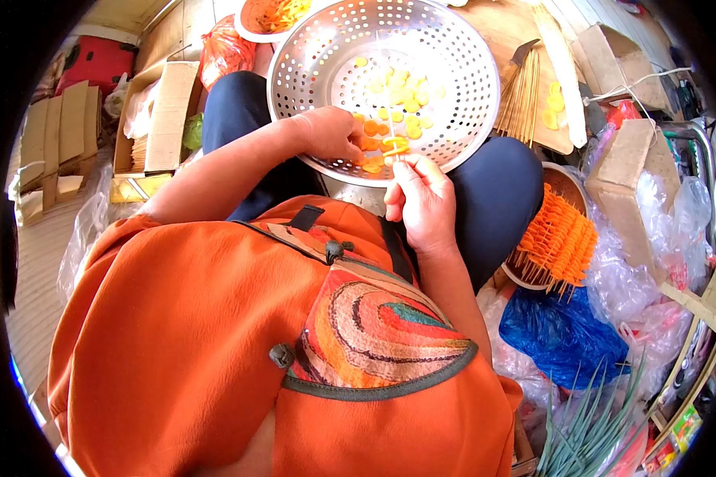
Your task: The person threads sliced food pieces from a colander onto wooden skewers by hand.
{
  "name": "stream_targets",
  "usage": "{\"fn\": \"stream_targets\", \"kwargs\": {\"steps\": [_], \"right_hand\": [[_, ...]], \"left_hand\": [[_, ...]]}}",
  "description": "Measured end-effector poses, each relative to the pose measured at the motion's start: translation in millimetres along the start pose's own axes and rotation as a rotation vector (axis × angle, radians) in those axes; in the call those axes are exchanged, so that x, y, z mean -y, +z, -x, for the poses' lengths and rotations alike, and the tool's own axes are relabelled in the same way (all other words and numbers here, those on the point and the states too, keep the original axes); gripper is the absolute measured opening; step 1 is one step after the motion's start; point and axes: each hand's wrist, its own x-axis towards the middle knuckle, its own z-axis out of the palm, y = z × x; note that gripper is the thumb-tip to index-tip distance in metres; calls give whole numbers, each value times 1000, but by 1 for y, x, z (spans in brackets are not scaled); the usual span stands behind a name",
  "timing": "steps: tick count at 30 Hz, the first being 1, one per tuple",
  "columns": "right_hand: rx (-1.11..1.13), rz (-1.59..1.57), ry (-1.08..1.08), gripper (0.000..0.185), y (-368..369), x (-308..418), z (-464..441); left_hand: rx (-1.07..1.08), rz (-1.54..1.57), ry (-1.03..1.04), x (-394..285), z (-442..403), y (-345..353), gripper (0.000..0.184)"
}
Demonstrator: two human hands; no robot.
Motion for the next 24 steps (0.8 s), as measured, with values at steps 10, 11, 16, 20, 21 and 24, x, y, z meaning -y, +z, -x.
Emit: {"fn": "stream_targets", "kwargs": {"steps": [10, 11, 16, 20, 21, 24], "right_hand": [[-8, 6, 21, 18, 0, 1, 0], [-7, 2, 17, 18, 0, 1, 0], [-2, -1, 21, 18, 1, 1, -1], [0, 4, 18, 17, 2, 1, 0], [0, 5, 17, 17, 2, 1, 0], [31, 17, 38, 16, -1, 1, 3]], "left_hand": [[-14, 4, 217, 7, 11, 7, 28], [4, 64, 243, 6, 20, 5, 28], [-29, 279, 387, 11, 37, 7, 24], [-214, 243, 297, 15, 33, 3, 26], [-215, 242, 297, 16, 31, 0, 26], [-327, 900, 29, 23, 26, -8, 26]]}}
